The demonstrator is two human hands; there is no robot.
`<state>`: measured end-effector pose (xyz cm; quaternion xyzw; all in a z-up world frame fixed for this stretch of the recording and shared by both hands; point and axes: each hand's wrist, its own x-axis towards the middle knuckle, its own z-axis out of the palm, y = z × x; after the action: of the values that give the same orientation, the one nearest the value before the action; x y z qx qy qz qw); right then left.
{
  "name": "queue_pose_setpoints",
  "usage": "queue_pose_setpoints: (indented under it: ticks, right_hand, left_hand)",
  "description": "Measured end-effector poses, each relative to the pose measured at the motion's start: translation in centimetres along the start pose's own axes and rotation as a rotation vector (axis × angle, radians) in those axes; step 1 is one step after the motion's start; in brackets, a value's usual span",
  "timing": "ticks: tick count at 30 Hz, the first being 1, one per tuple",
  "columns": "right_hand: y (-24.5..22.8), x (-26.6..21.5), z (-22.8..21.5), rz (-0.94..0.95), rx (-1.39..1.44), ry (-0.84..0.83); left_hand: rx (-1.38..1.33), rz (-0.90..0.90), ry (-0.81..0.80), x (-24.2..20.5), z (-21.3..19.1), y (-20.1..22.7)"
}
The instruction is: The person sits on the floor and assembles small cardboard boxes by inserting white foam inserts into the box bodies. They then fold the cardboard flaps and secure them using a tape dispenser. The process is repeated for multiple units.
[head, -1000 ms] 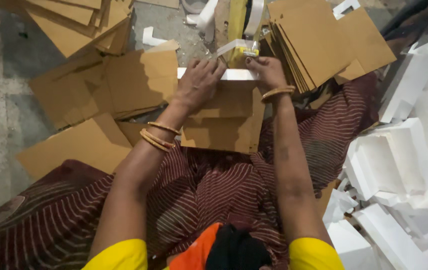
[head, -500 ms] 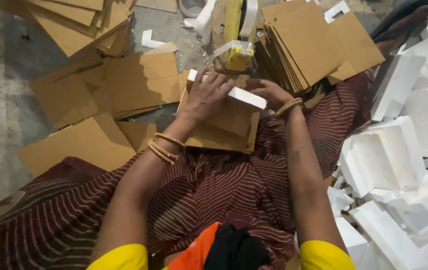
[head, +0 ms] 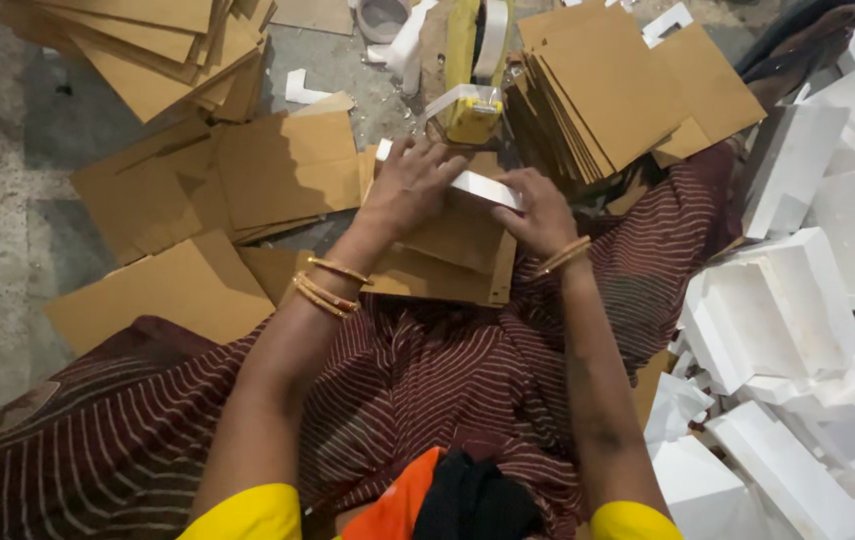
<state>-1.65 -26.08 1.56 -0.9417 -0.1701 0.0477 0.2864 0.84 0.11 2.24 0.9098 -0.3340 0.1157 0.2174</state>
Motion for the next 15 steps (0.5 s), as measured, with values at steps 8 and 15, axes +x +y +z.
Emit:
queue_pose_setpoints:
  ticks: [8, 15]
  right_hand:
    - [1.5, -0.7, -3.8, -0.153, 0.120, 0.118]
    - [3.8, 8.8, -2.2, 0.298, 0.820, 0.172]
  left_hand:
    - [-0.399, -0.245, 0.014, -1.2, -1.8, -4.0]
    - [-0.431, -0.237, 0.056, -1.3, -1.2, -3.9]
